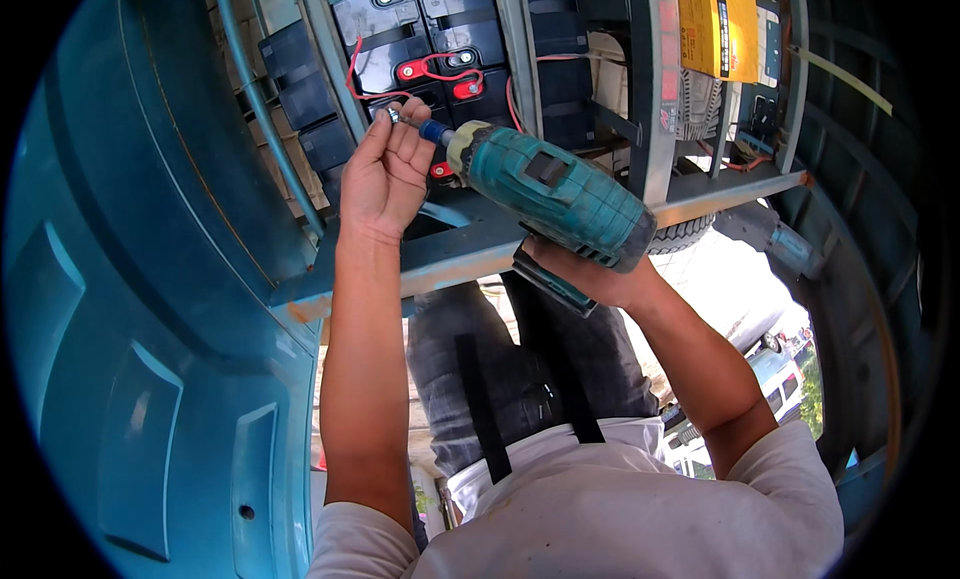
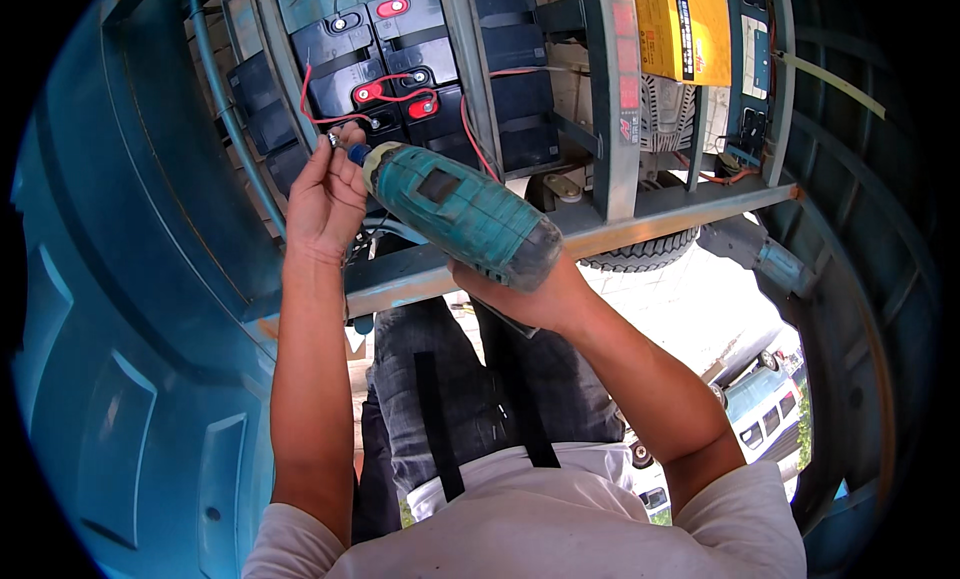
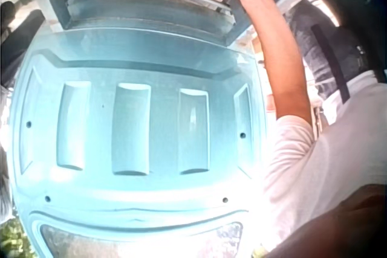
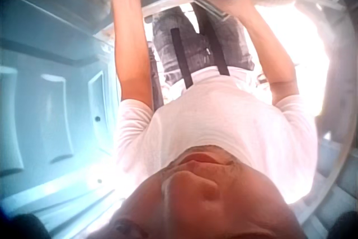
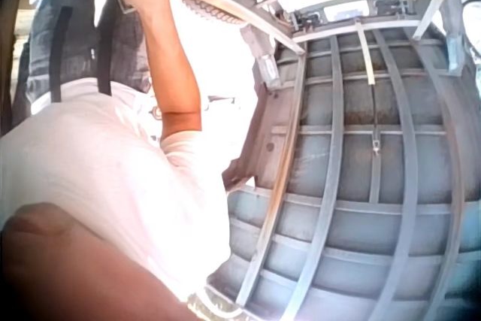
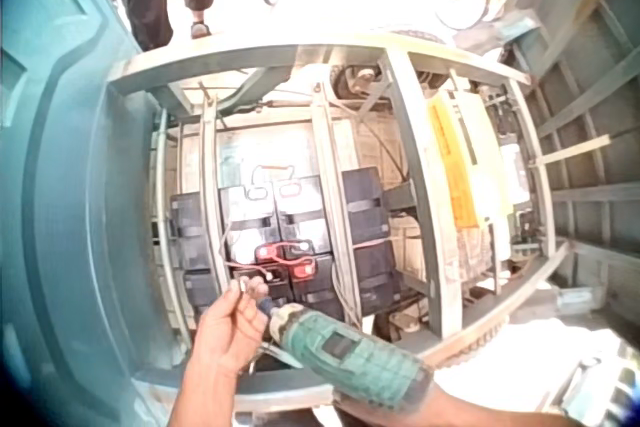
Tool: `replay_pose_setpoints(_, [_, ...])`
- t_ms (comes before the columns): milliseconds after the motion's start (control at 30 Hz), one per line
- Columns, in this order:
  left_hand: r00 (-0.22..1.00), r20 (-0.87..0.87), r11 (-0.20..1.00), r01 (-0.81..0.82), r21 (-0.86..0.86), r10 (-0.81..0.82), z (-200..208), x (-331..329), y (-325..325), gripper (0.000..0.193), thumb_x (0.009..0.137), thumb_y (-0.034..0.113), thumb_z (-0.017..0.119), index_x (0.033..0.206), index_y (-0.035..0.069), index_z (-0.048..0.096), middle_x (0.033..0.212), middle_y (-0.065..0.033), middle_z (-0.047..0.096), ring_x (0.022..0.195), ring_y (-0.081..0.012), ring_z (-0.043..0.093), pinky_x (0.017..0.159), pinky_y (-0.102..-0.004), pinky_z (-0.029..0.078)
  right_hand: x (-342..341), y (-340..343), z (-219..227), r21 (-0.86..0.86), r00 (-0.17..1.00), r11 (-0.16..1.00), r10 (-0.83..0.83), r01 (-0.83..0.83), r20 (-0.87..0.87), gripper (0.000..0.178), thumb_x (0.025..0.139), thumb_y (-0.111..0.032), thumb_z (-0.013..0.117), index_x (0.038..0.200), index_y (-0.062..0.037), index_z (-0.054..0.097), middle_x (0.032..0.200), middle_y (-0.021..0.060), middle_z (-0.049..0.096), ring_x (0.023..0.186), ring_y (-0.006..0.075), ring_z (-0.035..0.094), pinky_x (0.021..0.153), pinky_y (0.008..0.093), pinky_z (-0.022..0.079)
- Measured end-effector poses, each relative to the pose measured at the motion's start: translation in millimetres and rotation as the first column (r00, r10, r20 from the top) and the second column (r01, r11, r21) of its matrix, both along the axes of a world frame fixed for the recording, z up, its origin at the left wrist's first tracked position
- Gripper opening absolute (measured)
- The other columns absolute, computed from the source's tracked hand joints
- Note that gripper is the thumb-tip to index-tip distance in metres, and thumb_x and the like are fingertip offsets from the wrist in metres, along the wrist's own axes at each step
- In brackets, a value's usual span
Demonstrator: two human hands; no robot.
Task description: The person uses a cordless drill to tighten bolts on battery terminals inside a teal three-wheeled vehicle. They then retrieve a red wire from a box, connect it to the battery terminals, and secure it with the drill. Finally, they close the vehicle's hood.
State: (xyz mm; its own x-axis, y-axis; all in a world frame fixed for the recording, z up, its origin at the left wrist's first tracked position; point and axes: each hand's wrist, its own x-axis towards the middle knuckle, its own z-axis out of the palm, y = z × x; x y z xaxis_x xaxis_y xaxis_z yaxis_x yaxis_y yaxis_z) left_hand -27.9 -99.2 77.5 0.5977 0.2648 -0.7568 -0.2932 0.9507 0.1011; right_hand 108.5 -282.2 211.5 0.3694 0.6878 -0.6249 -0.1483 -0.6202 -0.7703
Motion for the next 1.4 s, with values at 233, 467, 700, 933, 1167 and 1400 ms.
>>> replay_pose_setpoints(233, [0.995,0.092,0.993,-0.034,-0.117,0.045,5,8,3,0.038,0.1,0.018,0.042,0.128,-0.006,0.05,0.119,-0.0143,0.064,0.105,-0.0198,0.062,0.089,-0.0322,0.05,1,-4,-9,0.048,0.998,0.998,0.031,-0.033,0.059,0.032,0.075,-0.011,0.076,0.104,-0.004,0.063,0.089,0.0074,0.068,0.079,0.0168,0.065,0.076,0.031,0.051])
replay_pose_setpoints(467, [0.995,0.099,0.988,0.005,-0.153,0.01,3,9,11,0.032,0.098,0.017,0.043,0.118,-0.006,0.055,0.114,-0.0175,0.066,0.103,-0.0258,0.063,0.093,-0.0353,0.049,7,20,-3,0.059,0.99,0.992,0.11,-0.115,0.09,0.049,0.072,-0.007,0.075,0.118,-0.0021,0.059,0.093,0.0132,0.068,0.08,0.0234,0.067,0.078,0.0307,0.051])
replay_pose_setpoints(700, [0.947,-0.307,0.992,0.07,-0.102,-0.098,11,28,36,0.013,0.09,0.018,0.059,0.088,0.006,0.059,0.084,-0.0077,0.065,0.075,-0.0169,0.059,0.073,-0.0302,0.048,-4,35,-7,0.104,0.994,0.994,0.024,-0.035,0.104,0.054,0.069,-0.009,0.076,0.12,-0.0015,0.058,0.098,0.017,0.067,0.087,0.0328,0.067,0.079,0.0329,0.051])
replay_pose_setpoints(933, [0.912,-0.366,0.983,0.172,-0.064,-0.184,4,46,77,0.018,0.088,0.021,0.065,0.076,0.01,0.056,0.065,0.001,0.05,0.058,-0.0106,0.042,0.054,-0.0262,0.036,-1,64,-20,0.128,0.978,0.99,0.036,-0.063,0.207,0.059,0.066,-0.01,0.078,0.12,-0.0015,0.057,0.104,0.0186,0.066,0.094,0.036,0.065,0.08,0.0367,0.051])
replay_pose_setpoints(1167, [0.77,-0.589,0.925,0.369,0.095,-0.247,-22,49,115,0.016,0.079,0.024,0.072,0.083,0.014,0.061,0.073,0.0047,0.044,0.063,-0.0093,0.034,0.06,-0.0295,0.03,-10,99,-22,0.143,0.951,0.989,-0.02,-0.025,0.309,0.057,0.066,-0.017,0.079,0.117,-0.0028,0.057,0.1,0.0173,0.066,0.091,0.036,0.064,0.076,0.0393,0.051])
replay_pose_setpoints(1400, [0.68,-0.461,0.744,0.665,0.061,-0.57,-42,56,147,0.018,0.085,0.03,0.062,0.095,0.017,0.07,0.088,0.0085,0.066,0.069,-0.0089,0.033,0.075,-0.0303,0.026,-22,118,-31,0.036,0.923,0.999,-0.012,-0.002,0.384,0.055,0.069,-0.018,0.076,0.117,-0.0035,0.054,0.098,0.0164,0.065,0.088,0.0371,0.063,0.072,0.0432,0.051])
